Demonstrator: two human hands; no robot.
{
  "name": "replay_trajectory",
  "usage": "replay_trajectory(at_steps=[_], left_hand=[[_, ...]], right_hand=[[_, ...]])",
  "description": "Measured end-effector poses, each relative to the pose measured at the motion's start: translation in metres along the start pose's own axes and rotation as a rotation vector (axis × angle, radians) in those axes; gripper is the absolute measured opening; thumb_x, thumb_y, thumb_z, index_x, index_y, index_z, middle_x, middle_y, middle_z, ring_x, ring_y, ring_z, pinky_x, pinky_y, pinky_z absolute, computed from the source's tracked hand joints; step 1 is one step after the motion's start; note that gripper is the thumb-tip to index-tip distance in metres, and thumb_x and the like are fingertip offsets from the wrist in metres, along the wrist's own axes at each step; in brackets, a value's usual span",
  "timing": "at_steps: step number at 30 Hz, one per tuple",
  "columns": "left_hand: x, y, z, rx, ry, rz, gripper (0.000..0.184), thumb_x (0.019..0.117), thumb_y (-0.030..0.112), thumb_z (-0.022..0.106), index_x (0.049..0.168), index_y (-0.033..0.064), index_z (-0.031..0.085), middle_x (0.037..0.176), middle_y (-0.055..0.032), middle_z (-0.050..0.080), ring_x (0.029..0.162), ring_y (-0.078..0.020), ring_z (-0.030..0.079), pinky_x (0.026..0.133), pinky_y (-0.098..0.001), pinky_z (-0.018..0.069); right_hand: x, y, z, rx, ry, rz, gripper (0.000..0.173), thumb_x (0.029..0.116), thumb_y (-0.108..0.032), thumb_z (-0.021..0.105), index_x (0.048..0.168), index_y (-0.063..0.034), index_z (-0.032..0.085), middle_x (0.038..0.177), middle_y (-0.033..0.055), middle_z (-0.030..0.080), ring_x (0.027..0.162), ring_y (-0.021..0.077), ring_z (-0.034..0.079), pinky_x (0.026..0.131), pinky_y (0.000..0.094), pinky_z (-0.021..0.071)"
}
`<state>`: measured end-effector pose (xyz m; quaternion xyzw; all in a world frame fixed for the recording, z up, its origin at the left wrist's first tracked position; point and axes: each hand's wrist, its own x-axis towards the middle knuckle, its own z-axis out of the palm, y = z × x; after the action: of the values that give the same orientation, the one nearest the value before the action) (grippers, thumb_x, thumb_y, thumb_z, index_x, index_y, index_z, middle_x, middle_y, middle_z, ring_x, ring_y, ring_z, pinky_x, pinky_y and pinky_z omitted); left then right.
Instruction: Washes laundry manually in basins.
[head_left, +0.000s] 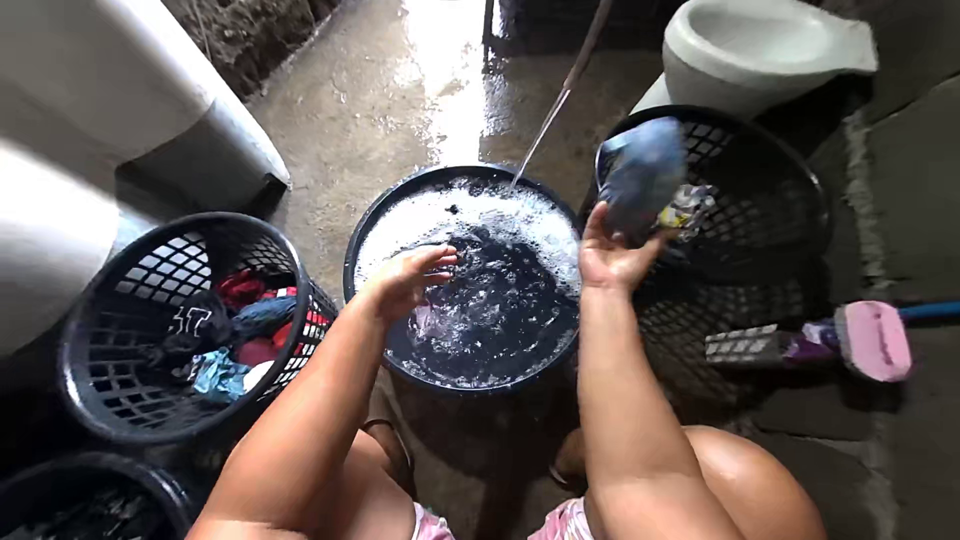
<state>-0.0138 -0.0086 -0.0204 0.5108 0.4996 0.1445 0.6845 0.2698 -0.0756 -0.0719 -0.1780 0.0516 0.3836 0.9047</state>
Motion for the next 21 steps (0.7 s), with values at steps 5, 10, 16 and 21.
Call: replay_trajectory(at_steps=[5, 10, 16, 21], left_hand=[[-0.012, 0.004, -0.028, 0.077, 0.097, 0.005, 0.035, 0.1082, 0.034, 0.046, 0.132, 0.0151, 0.064, 0.133, -0.003, 0.066, 0.121, -0.019, 0.06, 0.093, -0.0486, 0.0478], [-0.023, 0.003, -0.045, 0.163, 0.158, 0.036, 0.032, 0.109, 0.03, 0.047, 0.128, 0.0109, 0.064, 0.131, -0.0064, 0.066, 0.118, -0.0191, 0.06, 0.094, -0.0463, 0.0475], [-0.029, -0.017, -0.065, 0.26, 0.124, 0.073, 0.033, 0.1089, 0.035, 0.047, 0.123, 0.0128, 0.068, 0.127, -0.0039, 0.068, 0.117, -0.0201, 0.062, 0.094, -0.0496, 0.0484], [-0.025, -0.03, -0.074, 0.297, 0.112, 0.059, 0.034, 0.1084, 0.034, 0.049, 0.124, 0.0105, 0.066, 0.126, -0.0073, 0.068, 0.114, -0.0208, 0.062, 0.093, -0.0469, 0.0484]], right_hand=[[-0.005, 0.069, -0.049, -0.69, -0.072, 0.332, 0.045, 0.1131, -0.039, 0.02, 0.138, -0.0103, 0.044, 0.122, 0.0068, 0.064, 0.102, 0.0209, 0.069, 0.09, 0.0403, 0.0578], [-0.028, 0.17, -0.096, -1.308, -0.196, 0.639, 0.04, 0.1074, -0.024, 0.052, 0.143, -0.0062, 0.053, 0.139, 0.0167, 0.058, 0.118, 0.0286, 0.06, 0.095, 0.0485, 0.0522], [-0.064, 0.229, -0.124, -1.847, -0.707, 0.864, 0.05, 0.1105, -0.02, 0.047, 0.152, 0.0078, 0.041, 0.155, 0.031, 0.043, 0.147, 0.0405, 0.04, 0.123, 0.0511, 0.0288], [-0.092, 0.235, -0.149, -2.018, -1.0, 0.768, 0.06, 0.1044, -0.027, 0.059, 0.155, 0.0001, 0.042, 0.16, 0.0222, 0.042, 0.151, 0.0353, 0.035, 0.126, 0.0518, 0.0247]])
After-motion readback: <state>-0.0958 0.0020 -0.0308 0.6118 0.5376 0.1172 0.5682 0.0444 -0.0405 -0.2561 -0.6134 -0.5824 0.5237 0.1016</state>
